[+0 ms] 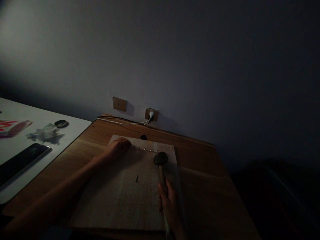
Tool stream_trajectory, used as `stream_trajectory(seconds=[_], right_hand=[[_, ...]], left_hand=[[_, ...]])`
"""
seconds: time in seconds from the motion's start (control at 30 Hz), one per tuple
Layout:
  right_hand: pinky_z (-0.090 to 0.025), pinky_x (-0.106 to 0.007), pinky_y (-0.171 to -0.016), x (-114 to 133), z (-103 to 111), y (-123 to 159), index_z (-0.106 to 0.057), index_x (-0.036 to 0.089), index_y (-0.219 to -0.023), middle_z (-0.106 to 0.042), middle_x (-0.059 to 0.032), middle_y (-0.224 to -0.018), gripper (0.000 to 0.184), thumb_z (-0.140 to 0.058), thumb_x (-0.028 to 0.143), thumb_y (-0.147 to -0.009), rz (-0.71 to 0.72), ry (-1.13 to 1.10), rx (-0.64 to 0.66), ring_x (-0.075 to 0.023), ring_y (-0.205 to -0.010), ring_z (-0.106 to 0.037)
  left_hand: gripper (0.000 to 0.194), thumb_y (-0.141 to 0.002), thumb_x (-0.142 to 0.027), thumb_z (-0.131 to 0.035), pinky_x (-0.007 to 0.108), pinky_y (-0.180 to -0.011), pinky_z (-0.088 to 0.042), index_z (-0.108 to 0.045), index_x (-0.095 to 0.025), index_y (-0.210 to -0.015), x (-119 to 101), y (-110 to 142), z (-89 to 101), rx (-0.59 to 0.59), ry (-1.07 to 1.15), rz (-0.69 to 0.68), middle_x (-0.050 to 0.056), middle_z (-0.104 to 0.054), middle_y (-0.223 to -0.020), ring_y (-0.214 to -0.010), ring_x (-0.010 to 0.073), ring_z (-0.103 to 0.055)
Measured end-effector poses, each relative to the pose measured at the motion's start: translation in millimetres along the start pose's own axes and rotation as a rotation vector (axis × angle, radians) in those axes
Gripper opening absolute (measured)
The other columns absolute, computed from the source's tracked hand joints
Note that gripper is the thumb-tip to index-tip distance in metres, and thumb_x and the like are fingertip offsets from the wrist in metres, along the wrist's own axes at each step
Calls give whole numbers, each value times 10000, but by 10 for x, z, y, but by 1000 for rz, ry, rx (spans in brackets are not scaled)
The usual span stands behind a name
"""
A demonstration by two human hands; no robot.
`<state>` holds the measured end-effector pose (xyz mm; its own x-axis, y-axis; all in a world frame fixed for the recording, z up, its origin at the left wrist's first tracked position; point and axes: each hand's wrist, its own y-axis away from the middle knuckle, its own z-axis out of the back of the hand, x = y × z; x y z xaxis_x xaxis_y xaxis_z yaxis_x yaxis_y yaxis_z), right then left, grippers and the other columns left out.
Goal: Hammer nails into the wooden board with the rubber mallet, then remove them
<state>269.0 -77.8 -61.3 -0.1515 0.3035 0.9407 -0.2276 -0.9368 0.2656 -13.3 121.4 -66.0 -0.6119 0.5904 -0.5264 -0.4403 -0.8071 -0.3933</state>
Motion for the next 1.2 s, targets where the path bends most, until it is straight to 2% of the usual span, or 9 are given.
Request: stream_trajectory(seconds=[0.17, 0.3, 0.43, 0.57, 0.7, 0.87, 1.0, 1.13, 1.2], right_hand=[[-319, -191, -348, 243, -237, -77, -599, 185, -1086, -457, 91, -530, 587, -625, 698, -802, 41, 19, 26, -83, -380, -399], [-319, -178, -341, 505, -533, -271, -575, 198, -1002, -477, 90, -553, 475, -582, 650, -859, 92, 43, 167, -73, -367, -412], [-322, -162, -330, 587, -774, -443, -519, 217, -915, -466, 102, -574, 398, -538, 614, -898, 135, 70, 289, -61, -352, -423], [-304, -163, -300, 572, -934, -506, -496, 220, -904, -464, 104, -603, 388, -528, 606, -896, 148, 81, 292, -61, -345, -436], [-284, -167, -287, 589, -961, -507, -492, 220, -898, -461, 103, -613, 379, -525, 597, -892, 139, 106, 317, -61, -336, -428], [-289, -169, -314, 576, -743, -380, -518, 215, -914, -454, 105, -556, 393, -522, 608, -908, 138, 93, 285, -61, -334, -397], [-280, -183, -314, 458, -473, -205, -564, 206, -934, -448, 96, -562, 485, -593, 679, -830, 71, 73, 202, -63, -339, -375], [-312, -207, -319, 284, -279, -85, -632, 203, -1093, -478, 76, -579, 621, -665, 718, -748, -31, 68, 95, -87, -354, -403], [-330, -213, -331, 217, -237, -53, -637, 205, -1175, -481, 71, -574, 657, -671, 708, -754, -40, 54, 72, -97, -371, -411]], left_hand=[[151, -861, -141, -572, 275, -782, -494, -716, -184, -869, -86, -10, 34, -4, -27, -16, 69, -690, -891, -840, 181, -627], [148, -852, -130, -561, 255, -723, -491, -703, -169, -845, -62, -5, 6, -8, -15, 23, 61, -692, -828, -783, 174, -643], [336, -814, -81, -567, 245, -735, -510, -670, -173, -1119, 2, 12, -45, -10, 87, 88, 41, -750, -867, -802, 170, -697], [475, -815, -91, -601, 247, -727, -528, -587, -177, -1282, 41, 32, -75, -20, 128, 98, 41, -771, -888, -807, 178, -724], [576, -789, -79, -608, 254, -731, -535, -544, -181, -1352, 55, 44, -87, -28, 118, 99, 44, -773, -927, -830, 188, -727], [536, -807, -100, -597, 294, -829, -536, -558, -185, -1335, 28, 27, -59, -11, 37, 86, 52, -743, -990, -907, 192, -691], [338, -885, -211, -611, 371, -899, -508, -630, -176, -1220, -257, 81, 65, -22, -133, -140, 130, -660, -1153, -1029, 247, -629], [266, -984, -148, -472, 366, -886, -487, -632, -249, -1171, -772, 308, 130, 226, -201, -602, 73, -690, -1089, -989, 210, -620], [255, -999, -144, -437, 374, -813, -499, -659, -255, -1054, -978, 450, 79, 309, -258, -753, 77, -709, -1064, -980, 227, -626]])
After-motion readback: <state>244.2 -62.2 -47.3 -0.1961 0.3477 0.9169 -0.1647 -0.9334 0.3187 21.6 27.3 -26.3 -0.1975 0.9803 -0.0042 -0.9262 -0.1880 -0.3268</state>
